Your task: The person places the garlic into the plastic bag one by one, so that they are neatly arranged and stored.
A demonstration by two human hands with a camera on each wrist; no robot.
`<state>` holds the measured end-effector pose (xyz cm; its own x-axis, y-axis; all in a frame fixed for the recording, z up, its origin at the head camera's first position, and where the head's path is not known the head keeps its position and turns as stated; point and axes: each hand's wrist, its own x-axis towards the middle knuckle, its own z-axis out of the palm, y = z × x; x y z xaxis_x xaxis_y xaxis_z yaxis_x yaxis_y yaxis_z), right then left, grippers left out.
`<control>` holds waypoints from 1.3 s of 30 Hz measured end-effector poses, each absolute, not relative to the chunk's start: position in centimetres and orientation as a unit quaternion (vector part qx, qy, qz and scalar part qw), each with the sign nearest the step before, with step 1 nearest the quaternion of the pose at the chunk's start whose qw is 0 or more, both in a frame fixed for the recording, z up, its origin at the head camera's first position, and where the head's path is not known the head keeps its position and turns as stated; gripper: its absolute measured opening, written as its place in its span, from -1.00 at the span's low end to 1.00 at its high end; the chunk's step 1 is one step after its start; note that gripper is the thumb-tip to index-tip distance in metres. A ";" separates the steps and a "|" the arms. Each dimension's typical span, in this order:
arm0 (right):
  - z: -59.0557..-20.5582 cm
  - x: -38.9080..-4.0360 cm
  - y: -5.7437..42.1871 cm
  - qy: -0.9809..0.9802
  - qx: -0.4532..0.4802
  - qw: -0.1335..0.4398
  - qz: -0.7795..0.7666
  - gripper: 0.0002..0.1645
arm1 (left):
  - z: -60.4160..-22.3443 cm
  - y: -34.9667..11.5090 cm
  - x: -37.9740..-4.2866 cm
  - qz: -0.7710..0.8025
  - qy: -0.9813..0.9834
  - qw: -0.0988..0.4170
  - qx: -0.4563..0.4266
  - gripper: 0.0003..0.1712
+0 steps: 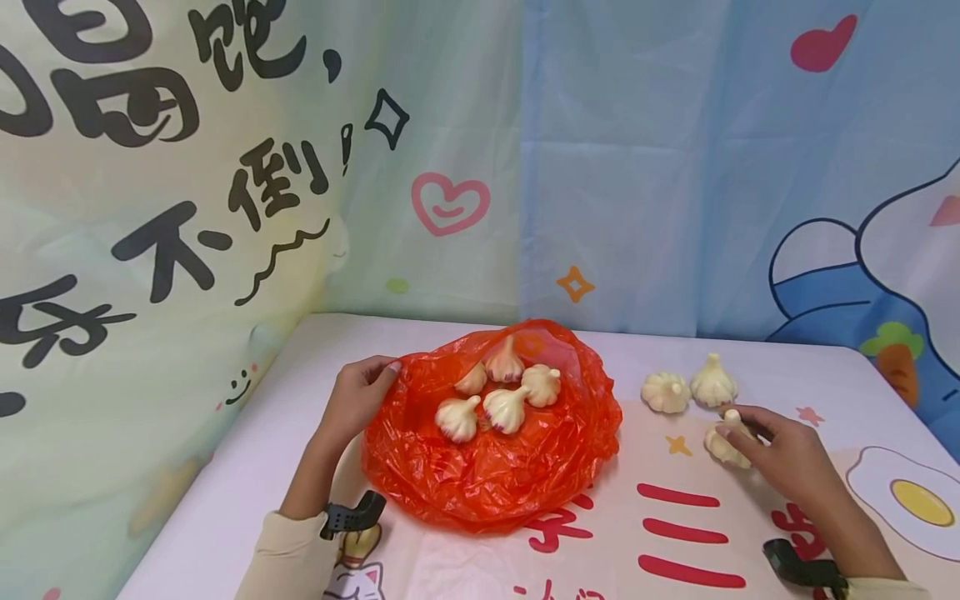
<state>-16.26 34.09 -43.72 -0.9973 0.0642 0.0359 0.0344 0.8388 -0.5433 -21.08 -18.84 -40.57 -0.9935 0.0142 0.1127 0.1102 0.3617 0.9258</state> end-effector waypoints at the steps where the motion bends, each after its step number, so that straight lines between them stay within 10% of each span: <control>1: -43.6 -16.2 34.2 -0.959 -0.025 0.025 0.281 -0.21 | -40.5 -18.8 -21.0 -0.563 -0.824 0.043 -0.038 -0.66; 39: -37.4 -15.0 28.2 -0.904 0.066 0.130 0.403 -0.49 | -40.9 -18.7 -21.1 -0.575 -0.817 0.024 -0.029 -0.65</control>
